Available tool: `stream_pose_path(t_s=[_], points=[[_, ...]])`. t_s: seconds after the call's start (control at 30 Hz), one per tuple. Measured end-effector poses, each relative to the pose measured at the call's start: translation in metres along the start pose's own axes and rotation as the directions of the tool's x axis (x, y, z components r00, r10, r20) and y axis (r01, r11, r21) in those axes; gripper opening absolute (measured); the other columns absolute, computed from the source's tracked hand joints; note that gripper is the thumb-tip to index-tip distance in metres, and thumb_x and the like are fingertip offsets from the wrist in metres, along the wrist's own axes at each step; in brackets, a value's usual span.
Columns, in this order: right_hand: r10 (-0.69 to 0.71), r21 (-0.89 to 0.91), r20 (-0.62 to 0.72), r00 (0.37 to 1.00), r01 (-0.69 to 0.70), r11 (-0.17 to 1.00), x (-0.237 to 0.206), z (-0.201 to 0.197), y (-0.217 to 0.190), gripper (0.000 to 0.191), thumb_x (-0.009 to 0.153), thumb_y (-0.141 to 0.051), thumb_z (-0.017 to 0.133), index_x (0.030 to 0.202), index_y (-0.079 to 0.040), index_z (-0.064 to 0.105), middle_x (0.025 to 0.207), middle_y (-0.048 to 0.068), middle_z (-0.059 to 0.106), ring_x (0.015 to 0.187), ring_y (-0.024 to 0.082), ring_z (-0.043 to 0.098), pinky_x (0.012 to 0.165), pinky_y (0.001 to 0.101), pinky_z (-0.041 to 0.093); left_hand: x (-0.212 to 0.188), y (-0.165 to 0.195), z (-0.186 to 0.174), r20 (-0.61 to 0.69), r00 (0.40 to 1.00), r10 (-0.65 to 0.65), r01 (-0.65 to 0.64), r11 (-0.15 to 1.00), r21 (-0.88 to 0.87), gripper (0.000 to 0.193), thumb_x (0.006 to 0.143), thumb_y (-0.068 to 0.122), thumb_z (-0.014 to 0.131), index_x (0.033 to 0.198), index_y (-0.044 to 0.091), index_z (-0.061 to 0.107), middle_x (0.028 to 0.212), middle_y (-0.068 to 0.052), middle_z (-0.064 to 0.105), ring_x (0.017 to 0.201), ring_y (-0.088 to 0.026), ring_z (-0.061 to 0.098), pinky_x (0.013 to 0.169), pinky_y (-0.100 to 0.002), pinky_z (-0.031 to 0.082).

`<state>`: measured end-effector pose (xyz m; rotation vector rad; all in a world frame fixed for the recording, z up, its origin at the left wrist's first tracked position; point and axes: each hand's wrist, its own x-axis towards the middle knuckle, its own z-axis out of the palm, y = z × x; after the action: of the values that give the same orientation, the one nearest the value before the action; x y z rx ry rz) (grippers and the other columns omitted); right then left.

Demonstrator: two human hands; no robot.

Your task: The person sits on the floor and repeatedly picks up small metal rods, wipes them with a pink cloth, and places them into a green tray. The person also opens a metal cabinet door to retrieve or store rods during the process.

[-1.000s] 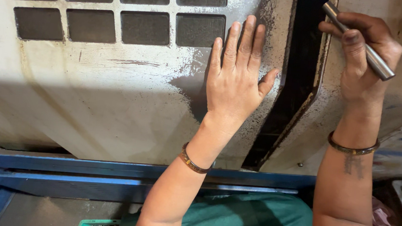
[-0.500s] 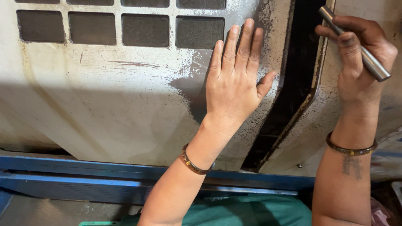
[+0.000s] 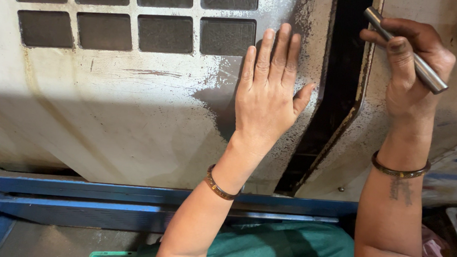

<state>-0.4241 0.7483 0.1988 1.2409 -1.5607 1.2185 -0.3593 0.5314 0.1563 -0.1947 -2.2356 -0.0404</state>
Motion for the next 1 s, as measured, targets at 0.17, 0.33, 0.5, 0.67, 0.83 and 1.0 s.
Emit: stream_pose_path(t_s=[0.17, 0.33, 0.5, 0.67, 0.83, 1.0], points=[[-0.018, -0.031, 0.022, 1.0, 0.019, 0.999, -0.001, -0.001, 0.002, 0.04, 0.121, -0.03, 0.057, 0.127, 0.009, 0.061, 0.117, 0.021, 0.069, 0.113, 0.029, 0.073, 0.104, 0.0366, 0.063, 0.002, 0.0, -0.006, 0.309, 0.951, -0.016, 0.03, 0.999, -0.041, 0.079, 0.11, 0.066, 0.02, 0.168, 0.013, 0.006, 0.177, -0.007, 0.004, 0.162, -0.027, 0.002, 0.132, -0.048, 0.001], [0.01, 0.002, 0.02, 1.0, -0.01, 1.0, -0.001, -0.002, 0.002, 0.037, 0.122, -0.027, 0.058, 0.127, 0.01, 0.06, 0.119, 0.021, 0.069, 0.115, 0.029, 0.073, 0.104, 0.0354, 0.062, 0.006, 0.002, -0.015, -0.037, 0.995, 0.089, -0.088, 0.996, 0.021, 0.079, 0.105, 0.075, 0.014, 0.167, 0.03, -0.005, 0.174, 0.007, -0.008, 0.161, -0.024, -0.011, 0.133, -0.05, -0.006], [0.002, 0.015, 0.02, 1.0, -0.002, 1.0, 0.0, -0.003, 0.002, 0.038, 0.121, -0.027, 0.058, 0.127, 0.01, 0.06, 0.119, 0.021, 0.069, 0.114, 0.029, 0.073, 0.103, 0.0349, 0.063, 0.01, 0.003, -0.025, 0.382, 0.922, 0.069, -0.061, 0.998, -0.032, 0.083, 0.096, 0.08, 0.014, 0.166, 0.037, 0.004, 0.175, 0.008, 0.001, 0.161, -0.028, -0.001, 0.131, -0.058, -0.001], [-0.002, 0.003, 0.026, 1.0, 0.002, 1.0, -0.001, -0.003, 0.002, 0.04, 0.121, -0.029, 0.057, 0.128, 0.011, 0.06, 0.119, 0.022, 0.068, 0.114, 0.03, 0.073, 0.103, 0.0355, 0.063, 0.01, 0.004, -0.022, 0.254, 0.965, 0.069, -0.076, 0.997, 0.019, 0.085, 0.096, 0.082, 0.015, 0.166, 0.033, 0.008, 0.174, 0.005, 0.007, 0.16, -0.029, 0.005, 0.132, -0.055, 0.005], [0.001, 0.004, 0.022, 1.0, -0.001, 1.0, -0.001, -0.002, 0.002, 0.042, 0.121, -0.03, 0.058, 0.128, 0.012, 0.059, 0.119, 0.022, 0.068, 0.114, 0.031, 0.073, 0.103, 0.0369, 0.063, 0.007, 0.003, -0.011, 0.185, 0.98, 0.07, -0.083, 0.995, 0.062, 0.086, 0.096, 0.082, 0.013, 0.165, 0.032, 0.009, 0.173, 0.004, 0.01, 0.16, -0.029, 0.009, 0.132, -0.054, 0.008], [-0.003, -0.01, 0.018, 1.0, 0.003, 1.0, 0.0, -0.002, 0.002, 0.042, 0.121, -0.03, 0.057, 0.127, 0.011, 0.06, 0.118, 0.023, 0.069, 0.113, 0.03, 0.073, 0.103, 0.0367, 0.063, 0.005, 0.003, -0.004, 0.132, 0.989, 0.064, -0.074, 0.995, 0.071, 0.087, 0.095, 0.083, 0.013, 0.164, 0.031, 0.01, 0.173, 0.003, 0.013, 0.16, -0.028, 0.011, 0.132, -0.052, 0.01]])
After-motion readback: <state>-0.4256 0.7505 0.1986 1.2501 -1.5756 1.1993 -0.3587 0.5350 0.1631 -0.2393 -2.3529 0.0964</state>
